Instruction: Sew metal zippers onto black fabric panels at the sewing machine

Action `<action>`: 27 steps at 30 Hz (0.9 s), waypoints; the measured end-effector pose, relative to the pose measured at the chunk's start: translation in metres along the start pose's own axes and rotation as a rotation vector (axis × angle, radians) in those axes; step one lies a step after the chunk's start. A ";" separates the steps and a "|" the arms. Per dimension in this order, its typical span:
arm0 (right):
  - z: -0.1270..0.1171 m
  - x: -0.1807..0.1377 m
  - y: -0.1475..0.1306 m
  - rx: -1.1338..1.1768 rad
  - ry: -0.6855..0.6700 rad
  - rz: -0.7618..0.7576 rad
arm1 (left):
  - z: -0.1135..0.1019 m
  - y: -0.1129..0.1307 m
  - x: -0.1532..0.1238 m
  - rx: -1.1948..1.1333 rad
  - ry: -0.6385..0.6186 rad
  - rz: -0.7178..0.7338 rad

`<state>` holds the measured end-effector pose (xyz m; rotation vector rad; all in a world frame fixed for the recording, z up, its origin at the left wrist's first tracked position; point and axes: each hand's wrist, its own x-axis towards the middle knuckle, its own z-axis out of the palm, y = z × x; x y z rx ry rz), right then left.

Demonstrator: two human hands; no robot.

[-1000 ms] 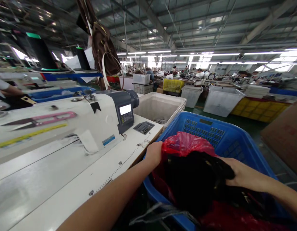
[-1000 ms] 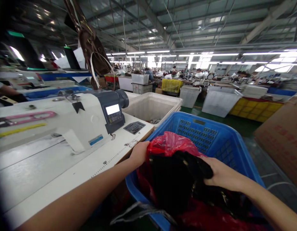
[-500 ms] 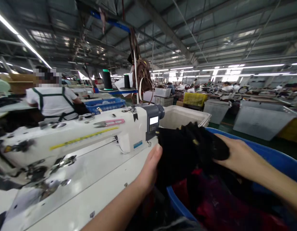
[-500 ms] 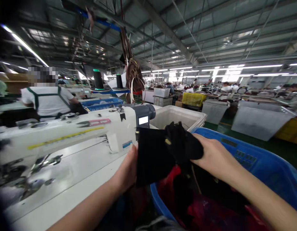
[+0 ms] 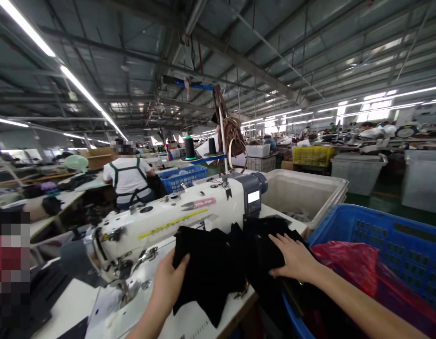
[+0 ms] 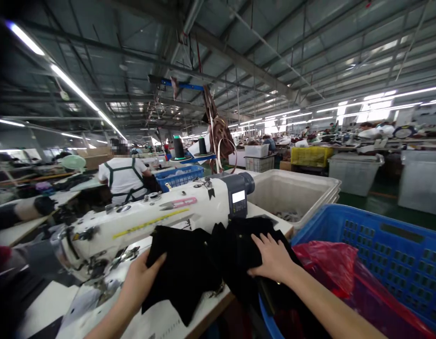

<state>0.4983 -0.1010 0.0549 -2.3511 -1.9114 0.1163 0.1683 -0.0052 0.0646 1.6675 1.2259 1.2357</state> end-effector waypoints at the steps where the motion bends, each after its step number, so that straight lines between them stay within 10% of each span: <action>1: 0.000 0.002 0.001 -0.002 0.008 0.012 | -0.009 0.002 0.001 0.021 0.039 -0.005; 12: 0.012 -0.009 -0.012 -0.037 0.202 -0.008 | -0.029 0.093 -0.086 0.176 0.576 0.066; 18: 0.011 -0.028 -0.019 -0.067 0.271 -0.078 | 0.064 0.137 -0.036 -0.235 0.118 0.381; 23: 0.000 -0.091 -0.028 -0.185 0.519 -0.293 | 0.147 0.074 0.000 0.049 -0.232 0.105; 27: -0.018 -0.111 -0.037 -0.250 0.625 -0.501 | 0.150 0.031 -0.005 0.168 -0.265 0.066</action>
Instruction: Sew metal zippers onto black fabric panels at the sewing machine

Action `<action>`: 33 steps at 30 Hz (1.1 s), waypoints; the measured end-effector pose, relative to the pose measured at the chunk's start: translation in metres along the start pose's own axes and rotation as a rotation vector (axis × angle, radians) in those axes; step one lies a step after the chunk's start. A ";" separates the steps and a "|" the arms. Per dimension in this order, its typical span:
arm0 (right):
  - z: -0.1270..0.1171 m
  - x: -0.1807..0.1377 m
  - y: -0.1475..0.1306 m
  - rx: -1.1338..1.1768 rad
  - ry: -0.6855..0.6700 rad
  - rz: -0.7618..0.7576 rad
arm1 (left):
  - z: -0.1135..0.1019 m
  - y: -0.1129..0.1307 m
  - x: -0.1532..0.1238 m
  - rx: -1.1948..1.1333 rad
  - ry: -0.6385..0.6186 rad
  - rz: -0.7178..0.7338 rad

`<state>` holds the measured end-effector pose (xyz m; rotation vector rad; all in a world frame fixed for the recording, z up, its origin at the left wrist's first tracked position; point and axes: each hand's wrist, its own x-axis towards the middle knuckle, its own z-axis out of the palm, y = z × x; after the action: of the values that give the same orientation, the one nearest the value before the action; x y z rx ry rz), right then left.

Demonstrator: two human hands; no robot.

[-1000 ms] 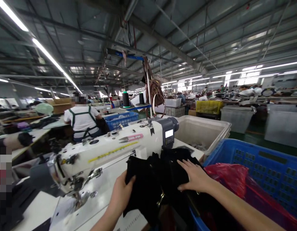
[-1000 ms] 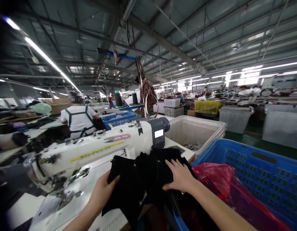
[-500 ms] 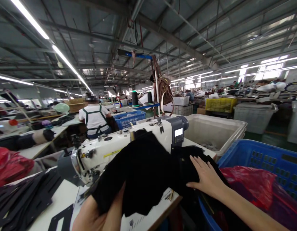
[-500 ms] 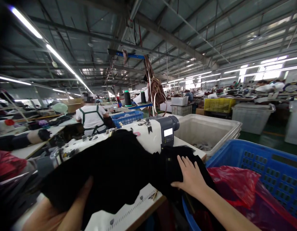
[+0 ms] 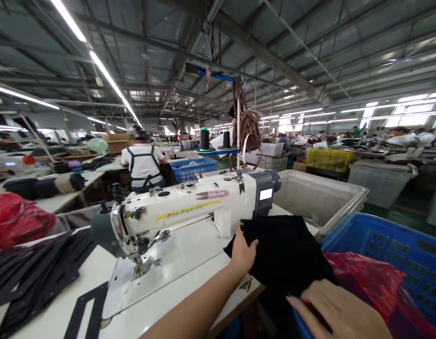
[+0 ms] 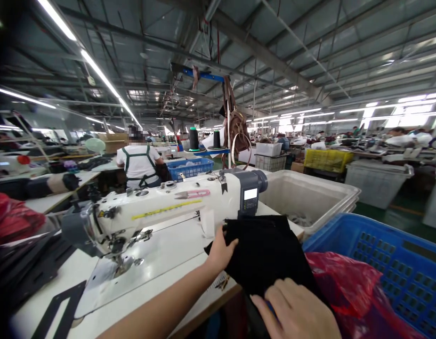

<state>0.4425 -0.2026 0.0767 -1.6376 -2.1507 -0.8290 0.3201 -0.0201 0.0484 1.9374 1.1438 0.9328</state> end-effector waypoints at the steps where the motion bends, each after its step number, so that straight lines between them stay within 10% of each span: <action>1: 0.002 0.006 0.003 -0.013 0.027 0.035 | -0.005 -0.006 -0.005 0.032 0.006 0.013; 10: 0.097 0.042 0.061 0.249 -0.325 0.254 | -0.027 -0.031 -0.029 0.358 -0.103 0.065; 16: 0.075 0.069 0.075 0.352 -0.402 0.297 | -0.015 -0.026 -0.023 0.413 -0.148 0.055; 23: 0.081 0.110 0.071 0.377 -0.451 0.202 | -0.069 -0.045 -0.077 0.307 -0.113 0.102; 33: -0.044 0.186 0.034 0.394 -0.058 0.229 | -0.153 -0.088 -0.158 -0.297 0.003 -0.023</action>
<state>0.4157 -0.0808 0.2251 -1.6666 -1.9556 -0.2724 0.0995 -0.0999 0.0155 1.6799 0.9660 1.0304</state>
